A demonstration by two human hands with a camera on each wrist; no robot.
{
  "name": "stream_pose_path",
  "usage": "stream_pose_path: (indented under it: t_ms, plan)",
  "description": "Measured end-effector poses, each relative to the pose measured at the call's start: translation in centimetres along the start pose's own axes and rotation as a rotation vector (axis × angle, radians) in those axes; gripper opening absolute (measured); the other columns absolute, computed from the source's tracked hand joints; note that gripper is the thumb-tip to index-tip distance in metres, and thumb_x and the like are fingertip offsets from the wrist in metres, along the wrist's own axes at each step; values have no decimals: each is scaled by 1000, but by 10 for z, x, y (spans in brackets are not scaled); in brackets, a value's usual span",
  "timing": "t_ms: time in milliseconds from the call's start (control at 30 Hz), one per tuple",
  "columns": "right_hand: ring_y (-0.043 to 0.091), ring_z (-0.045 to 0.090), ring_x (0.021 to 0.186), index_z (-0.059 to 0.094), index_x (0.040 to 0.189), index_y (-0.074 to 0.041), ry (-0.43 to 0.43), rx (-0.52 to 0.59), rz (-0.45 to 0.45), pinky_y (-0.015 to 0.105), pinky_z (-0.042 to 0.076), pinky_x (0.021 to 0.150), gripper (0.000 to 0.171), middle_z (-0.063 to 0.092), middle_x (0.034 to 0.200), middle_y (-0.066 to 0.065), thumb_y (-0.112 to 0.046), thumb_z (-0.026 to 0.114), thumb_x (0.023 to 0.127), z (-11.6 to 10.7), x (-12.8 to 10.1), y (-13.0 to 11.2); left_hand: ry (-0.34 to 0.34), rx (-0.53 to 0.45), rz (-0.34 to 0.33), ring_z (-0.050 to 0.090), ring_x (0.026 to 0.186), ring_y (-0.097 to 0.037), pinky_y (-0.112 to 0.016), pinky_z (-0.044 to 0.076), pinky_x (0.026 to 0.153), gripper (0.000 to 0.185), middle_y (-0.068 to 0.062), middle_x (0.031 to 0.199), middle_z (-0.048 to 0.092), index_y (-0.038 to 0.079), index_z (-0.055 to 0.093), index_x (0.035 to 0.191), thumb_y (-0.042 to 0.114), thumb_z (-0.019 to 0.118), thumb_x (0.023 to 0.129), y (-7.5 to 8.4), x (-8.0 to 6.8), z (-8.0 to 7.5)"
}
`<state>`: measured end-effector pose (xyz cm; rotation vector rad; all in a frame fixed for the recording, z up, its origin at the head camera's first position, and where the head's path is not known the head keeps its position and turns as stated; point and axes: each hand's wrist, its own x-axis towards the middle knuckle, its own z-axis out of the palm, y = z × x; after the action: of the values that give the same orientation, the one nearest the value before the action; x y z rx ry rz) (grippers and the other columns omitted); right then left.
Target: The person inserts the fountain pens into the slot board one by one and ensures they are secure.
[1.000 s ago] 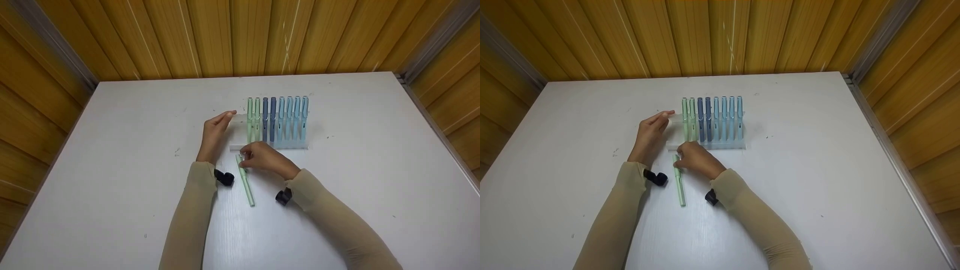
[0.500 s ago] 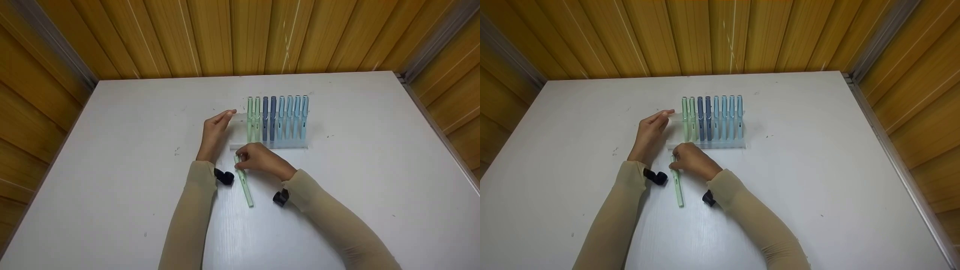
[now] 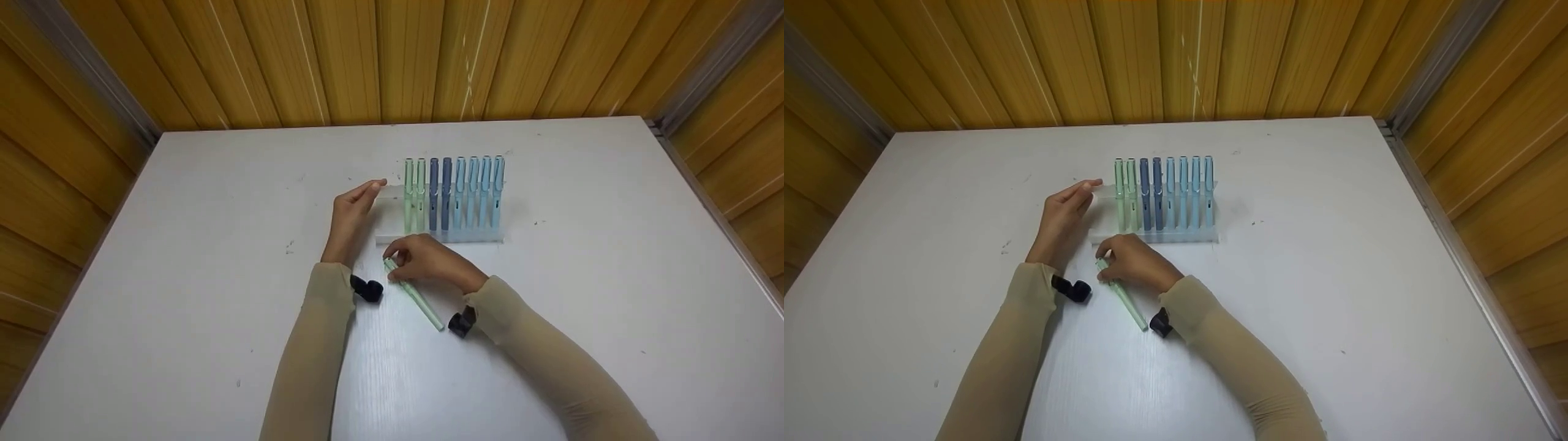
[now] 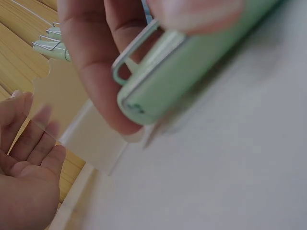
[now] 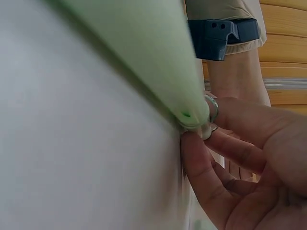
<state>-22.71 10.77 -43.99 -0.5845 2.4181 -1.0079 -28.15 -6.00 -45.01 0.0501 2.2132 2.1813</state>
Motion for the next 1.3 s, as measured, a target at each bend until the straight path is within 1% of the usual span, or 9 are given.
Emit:
stream_pose_path:
  t_ms: [133, 167, 400, 500, 600, 667, 867, 1067, 1300]
  plan:
    - [10, 56, 73, 70, 109, -8, -6, 35, 4, 22, 46, 64, 31, 66, 84, 4, -15, 79, 79, -4, -1, 1, 2, -15, 6, 51, 130, -11, -33, 38, 112, 36, 0, 130, 63, 15, 70, 119, 39, 61, 93, -17, 10, -1]
    - [11, 57, 73, 70, 109, -9, -5, 45, 8, 22, 46, 64, 31, 67, 85, 5, -16, 78, 80, -5, -1, 1, 4, -12, 10, 51, 129, -11, -33, 38, 112, 37, 1, 130, 63, 16, 70, 119, 41, 61, 93, -18, 11, -1]
    - [16, 62, 87, 68, 117, -11, 33, 49, 21, 27, 51, 72, 37, 69, 98, 6, -21, 77, 82, -13, -3, -1, 16, -14, 35, 52, 128, -11, -34, 39, 111, 36, 2, 127, 65, 17, 70, 118, 41, 61, 93, -21, 11, 0]
    - [18, 64, 88, 67, 118, -10, 60, 48, -7, 28, 53, 72, 37, 70, 99, 8, -19, 76, 83, -17, -3, -3, 26, -8, 36, 52, 127, -10, -34, 39, 111, 34, 2, 126, 65, 17, 71, 116, 40, 61, 93, -20, 10, 1]
    - [20, 66, 87, 67, 120, -7, 88, 74, -40, 29, 55, 71, 38, 71, 99, 10, -16, 75, 84, -21, -3, -6, 37, -7, 31, 52, 127, -10, -34, 39, 111, 33, 2, 126, 66, 17, 72, 115, 40, 62, 93, -20, 11, 1]
    - [20, 67, 88, 66, 121, -7, 111, 87, -52, 30, 56, 71, 39, 70, 101, 10, -16, 75, 84, -24, -3, -7, 42, -11, 23, 52, 127, -10, -33, 39, 110, 33, 2, 125, 66, 18, 72, 115, 40, 62, 93, -20, 11, 2]
    - [21, 67, 94, 66, 121, -8, 201, 110, -68, 34, 57, 80, 38, 70, 106, 9, -17, 75, 85, -34, -3, -13, 37, -42, 11, 52, 127, -8, -31, 39, 110, 33, 3, 126, 65, 18, 72, 115, 40, 62, 92, -21, 11, 2]
    - [22, 68, 93, 65, 122, -13, 305, 166, -64, 32, 59, 78, 37, 70, 108, 9, -17, 73, 87, -44, -4, -21, 31, -28, 21, 51, 128, -8, -32, 39, 111, 32, 4, 126, 65, 19, 72, 115, 39, 62, 93, -20, 11, 2]
    - [19, 68, 96, 65, 124, -16, 443, 184, -80, 33, 57, 82, 37, 70, 109, 6, -19, 72, 87, -56, -2, -29, 18, -27, 9, 50, 129, -9, -33, 38, 112, 35, 5, 127, 64, 20, 71, 116, 43, 61, 92, -20, 10, 1]
